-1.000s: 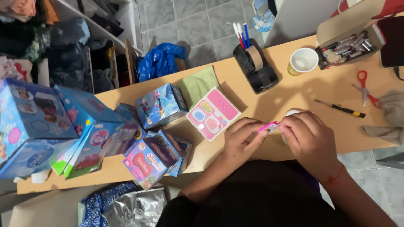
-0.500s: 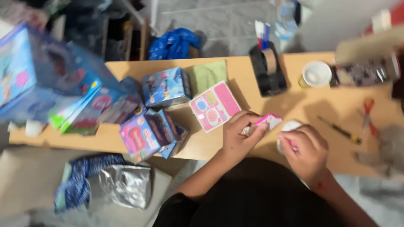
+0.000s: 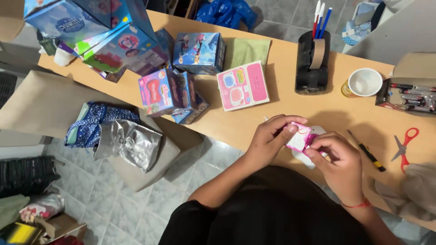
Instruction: Assemble a small electronic toy by inserting batteries, securing the cover with a screwdriver, and applying decorative stickers.
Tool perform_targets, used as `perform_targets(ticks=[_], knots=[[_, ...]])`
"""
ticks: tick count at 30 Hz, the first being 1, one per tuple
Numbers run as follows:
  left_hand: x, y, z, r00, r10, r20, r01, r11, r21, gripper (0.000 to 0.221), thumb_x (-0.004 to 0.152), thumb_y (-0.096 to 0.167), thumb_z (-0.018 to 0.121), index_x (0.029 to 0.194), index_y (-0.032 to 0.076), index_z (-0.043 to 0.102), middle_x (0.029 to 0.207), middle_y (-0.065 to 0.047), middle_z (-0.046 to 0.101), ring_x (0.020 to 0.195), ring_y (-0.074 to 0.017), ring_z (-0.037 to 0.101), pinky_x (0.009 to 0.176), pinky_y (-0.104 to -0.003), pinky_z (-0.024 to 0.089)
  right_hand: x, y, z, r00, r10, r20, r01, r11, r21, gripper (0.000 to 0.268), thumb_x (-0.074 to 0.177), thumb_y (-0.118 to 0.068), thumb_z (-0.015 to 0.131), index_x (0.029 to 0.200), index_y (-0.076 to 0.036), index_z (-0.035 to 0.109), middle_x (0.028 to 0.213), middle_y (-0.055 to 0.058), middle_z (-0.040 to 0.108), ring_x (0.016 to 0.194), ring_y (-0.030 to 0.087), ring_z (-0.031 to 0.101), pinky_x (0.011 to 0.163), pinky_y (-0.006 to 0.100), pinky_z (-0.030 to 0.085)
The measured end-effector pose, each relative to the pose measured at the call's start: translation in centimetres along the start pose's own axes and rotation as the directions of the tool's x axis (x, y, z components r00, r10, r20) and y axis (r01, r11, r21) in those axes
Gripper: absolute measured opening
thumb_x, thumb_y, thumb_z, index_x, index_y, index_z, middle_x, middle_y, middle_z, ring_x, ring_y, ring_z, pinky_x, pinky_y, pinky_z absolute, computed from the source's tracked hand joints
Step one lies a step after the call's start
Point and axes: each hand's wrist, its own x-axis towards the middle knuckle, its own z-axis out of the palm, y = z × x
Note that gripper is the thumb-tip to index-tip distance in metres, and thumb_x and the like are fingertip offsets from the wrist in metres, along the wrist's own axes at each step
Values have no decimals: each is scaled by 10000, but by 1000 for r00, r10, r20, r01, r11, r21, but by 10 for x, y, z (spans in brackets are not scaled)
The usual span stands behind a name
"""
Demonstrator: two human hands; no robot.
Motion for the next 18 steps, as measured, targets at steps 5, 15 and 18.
perform_targets(ticks=[5,15,18], knots=[[-8,3,26,998,56,14,-57,994,89,247,1090,306,536,1253,194,684,972,-5,644,907,-118,574,842,-243,446,-19,24,-12,908,360,216,-419,801,427,202,958,-188,671,998,10,662,839,114,725,763,166,698,749,275,569],[-19,-9,67,982,189,5,-183,948,262,253,1008,244,674,1242,148,684,904,-23,529,844,-166,596,815,-271,471,-47,42,-10,886,441,143,-406,591,697,240,958,-94,679,1141,61,662,957,144,713,724,190,672,718,261,600],[-19,-11,78,963,254,-90,-231,950,211,220,948,194,743,1165,158,750,806,-57,550,677,-196,588,672,-302,514,-55,59,-4,920,390,32,-289,623,727,151,966,-85,696,983,56,647,836,119,658,699,177,670,637,326,623]])
